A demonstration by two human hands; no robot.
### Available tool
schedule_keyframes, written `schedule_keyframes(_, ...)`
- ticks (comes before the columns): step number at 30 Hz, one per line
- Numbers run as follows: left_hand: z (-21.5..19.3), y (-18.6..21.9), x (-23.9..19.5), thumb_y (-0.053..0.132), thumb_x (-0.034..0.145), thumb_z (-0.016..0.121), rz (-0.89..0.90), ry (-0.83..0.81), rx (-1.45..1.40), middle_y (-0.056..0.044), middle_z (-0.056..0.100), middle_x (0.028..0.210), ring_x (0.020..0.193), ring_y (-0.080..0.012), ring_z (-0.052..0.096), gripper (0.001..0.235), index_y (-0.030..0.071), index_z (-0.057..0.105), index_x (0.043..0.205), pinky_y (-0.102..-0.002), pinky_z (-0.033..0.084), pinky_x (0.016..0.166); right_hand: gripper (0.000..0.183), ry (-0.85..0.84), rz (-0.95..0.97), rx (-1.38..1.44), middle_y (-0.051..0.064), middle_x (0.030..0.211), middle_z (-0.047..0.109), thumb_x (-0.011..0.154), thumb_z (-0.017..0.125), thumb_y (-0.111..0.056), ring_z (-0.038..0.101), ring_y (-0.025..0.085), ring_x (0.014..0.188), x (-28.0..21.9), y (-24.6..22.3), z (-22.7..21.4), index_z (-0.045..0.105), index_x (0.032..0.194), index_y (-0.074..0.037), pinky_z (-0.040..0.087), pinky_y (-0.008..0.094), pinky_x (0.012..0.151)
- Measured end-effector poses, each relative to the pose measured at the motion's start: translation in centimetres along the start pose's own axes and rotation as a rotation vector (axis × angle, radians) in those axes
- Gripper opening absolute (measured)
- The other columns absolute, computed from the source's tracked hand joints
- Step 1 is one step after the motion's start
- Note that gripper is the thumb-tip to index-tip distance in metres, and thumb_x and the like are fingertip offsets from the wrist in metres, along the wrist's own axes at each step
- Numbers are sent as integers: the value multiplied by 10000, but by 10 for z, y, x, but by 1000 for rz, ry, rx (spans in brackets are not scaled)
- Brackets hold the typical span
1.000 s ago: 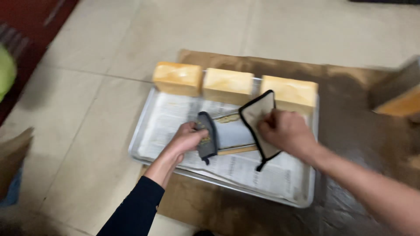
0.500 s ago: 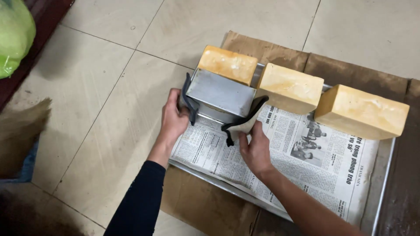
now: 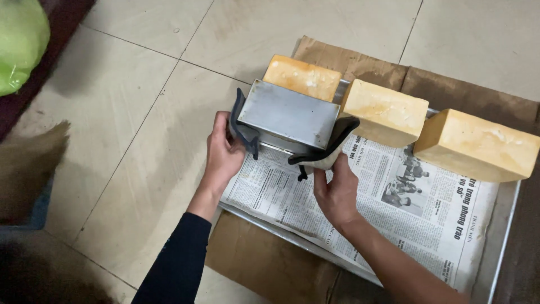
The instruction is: Removing rectangular baked cakes from metal molds using oven mitts and placing them onto a tray.
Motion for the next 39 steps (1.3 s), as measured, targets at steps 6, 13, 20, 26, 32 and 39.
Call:
schedule_keyframes(6, 1, -20, -4, -141, 840, 616, -36, 13, 14, 9, 594, 850, 791, -47, 555, 367, 65, 502, 1122, -207, 456, 682, 203, -14, 42, 21, 202, 889, 705, 937, 678, -28, 702, 378, 700, 1, 6, 13, 524, 1066, -3, 527, 418, 546)
schedule_keyframes(13, -7, -9, 8, -161, 824, 584, -7, 12, 11, -24, 590, 859, 808, -61, 545, 360, 50, 500, 1103, -219, 451, 702, 206, 24, -65, -15, 211, 875, 692, 922, 687, -31, 707, 378, 702, 4, -11, 7, 533, 1058, -16, 520, 424, 550)
schedule_keyframes(20, -13, 26, 10, -136, 854, 568, -19, -14, 40, -29, 626, 856, 792, -65, 557, 322, 48, 528, 1116, -236, 457, 692, 233, -11, 41, 83, 218, 883, 696, 955, 651, -23, 720, 355, 727, 6, 1, 11, 471, 1099, 5, 520, 401, 547)
schedule_keyframes(26, -10, 106, 6, -103, 854, 610, 111, -3, 113, -45, 675, 899, 807, -120, 594, 328, 38, 548, 1144, -269, 486, 703, 256, 65, -41, 100, 213, 933, 702, 981, 649, -13, 743, 324, 829, 3, -18, -30, 452, 1142, 12, 548, 373, 659)
schedule_keyframes(32, 54, 215, -19, -28, 872, 623, 332, -56, 84, -117, 743, 993, 959, -246, 738, 335, 41, 555, 1192, -335, 561, 780, 213, 25, 60, 17, 145, 950, 723, 1022, 586, -46, 745, 218, 809, 19, -31, -180, 451, 1179, 5, 563, 340, 638)
schedule_keyframes(39, 229, 269, -81, 129, 865, 673, 202, -490, 26, -143, 747, 895, 850, -308, 759, 250, 39, 572, 1075, -383, 569, 713, 229, 27, 348, -241, 109, 904, 716, 1042, 604, -187, 651, 172, 817, -42, 63, -393, 566, 1161, 5, 532, 360, 720)
Point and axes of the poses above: each hand's wrist, its own x-axis towards the middle knuckle, its own z-axis out of the palm, y = z × x, the point moved 8 cm from there along x, towards the middle knuckle
